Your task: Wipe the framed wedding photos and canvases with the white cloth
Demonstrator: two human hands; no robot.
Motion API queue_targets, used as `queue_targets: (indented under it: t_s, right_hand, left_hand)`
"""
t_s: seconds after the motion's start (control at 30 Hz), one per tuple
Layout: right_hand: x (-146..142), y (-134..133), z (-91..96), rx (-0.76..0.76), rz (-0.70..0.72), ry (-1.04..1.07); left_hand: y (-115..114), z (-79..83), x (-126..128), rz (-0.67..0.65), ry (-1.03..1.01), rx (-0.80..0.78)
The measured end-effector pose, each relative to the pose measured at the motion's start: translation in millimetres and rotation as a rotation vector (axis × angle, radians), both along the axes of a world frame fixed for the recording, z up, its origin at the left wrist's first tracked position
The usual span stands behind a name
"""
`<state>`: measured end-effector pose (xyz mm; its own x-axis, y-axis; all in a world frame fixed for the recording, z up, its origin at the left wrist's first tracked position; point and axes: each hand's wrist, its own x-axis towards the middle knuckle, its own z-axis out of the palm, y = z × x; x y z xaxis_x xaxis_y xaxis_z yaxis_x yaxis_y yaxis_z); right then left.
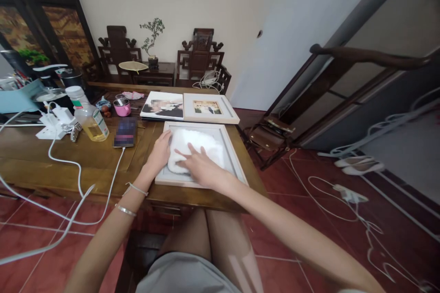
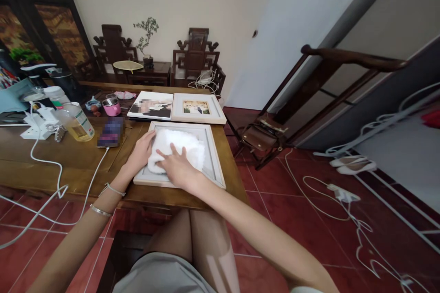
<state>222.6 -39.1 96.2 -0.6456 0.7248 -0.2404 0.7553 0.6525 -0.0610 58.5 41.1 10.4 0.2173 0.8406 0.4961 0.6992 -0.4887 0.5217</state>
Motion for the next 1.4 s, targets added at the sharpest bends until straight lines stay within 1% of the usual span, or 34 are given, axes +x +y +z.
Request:
queue_targets:
  t_s: [0.07,0.13,0.2,0.33,0.4,0.43,0.5,0.57,0.7,0.77,0.8,0.83,0.9,1.03,1.1,1.17,1.23,1.3,1.4]
  right_hand:
    - [11,-14,3.4,-0.032,0.03,0.025]
    - [26,-24,4.9,-0.017,0.007,0.033]
    - [45,-32,5.4,0.007,-0.058,0.016]
    - [91,-41,5.6,0.034,-0.236,-0.058]
    - [105,-43,5.3,0.069,-0.294,-0.088]
    - [108,-44,4.9,0.088,-0.303,-0.096]
    - [105,-43,3.7,0.114,-0.283,-0.085]
    - [90,-41,1.7,0.109,-0.225,-0.042]
    - [52,-33,-4.2,0.098,-0.082,0.079]
    - [42,-31,-7.5,0.113,-0.046,0.124]
    - [41,-30,-9.0,0.117,-0.043,0.139]
    - [44,-31,-10.5,0.122,-0.051,0.147]
    - [59,-35,-13.1,0.135,-0.094,0.14]
    - [104,-46,-17.7,0.208,-0.228,0.094]
    - [123,-47,-19.9,0.224,-0.276,0.099]
    - [133,-41,-21.7,0.215,-0.303,0.109]
    - [136,-26,-22.6,0.208,-0.326,0.11]
    - [133,-3,-22.6,0.217,-0.354,0.109]
    - [126,39,-22.8,0.257,-0.393,0.11]
  left_hand:
    - [-1,0.6,0,-0.004,0.043,-0.003]
    - [-1,-0.9,-1,-0.001,0.078,-0.009]
    - [1,-4.2,-3,0.0,0.088,-0.014]
    - [6,-12.2,-5,-0.023,0.081,-0.031]
    - [7,-15.0,-4,-0.008,0.085,-0.056]
    - [7,-16.0,-3,0.004,0.086,-0.07]
    - [6,-17.2,-1,0.016,0.084,-0.091]
    - [6,-17.5,-1,0.015,0.082,-0.09]
    - [7,-16.2,-3,0.009,0.1,-0.054]
    - [8,-14.8,-4,-0.01,0.114,-0.04]
    - [9,-14.2,-5,-0.02,0.119,-0.034]
    - [10,-13.7,-6,-0.029,0.123,-0.031]
    - [10,-13.2,-7,-0.043,0.127,-0.035]
    - [10,-13.6,-6,-0.047,0.127,-0.091]
    - [9,-13.4,-5,-0.045,0.134,-0.128]
    - [8,-12.4,-4,-0.05,0.144,-0.153]
    - [7,-10.9,-3,-0.052,0.159,-0.165]
    - [8,-9.6,-3,-0.058,0.175,-0.164]
    - [9,-9.7,-4,-0.076,0.176,-0.142]
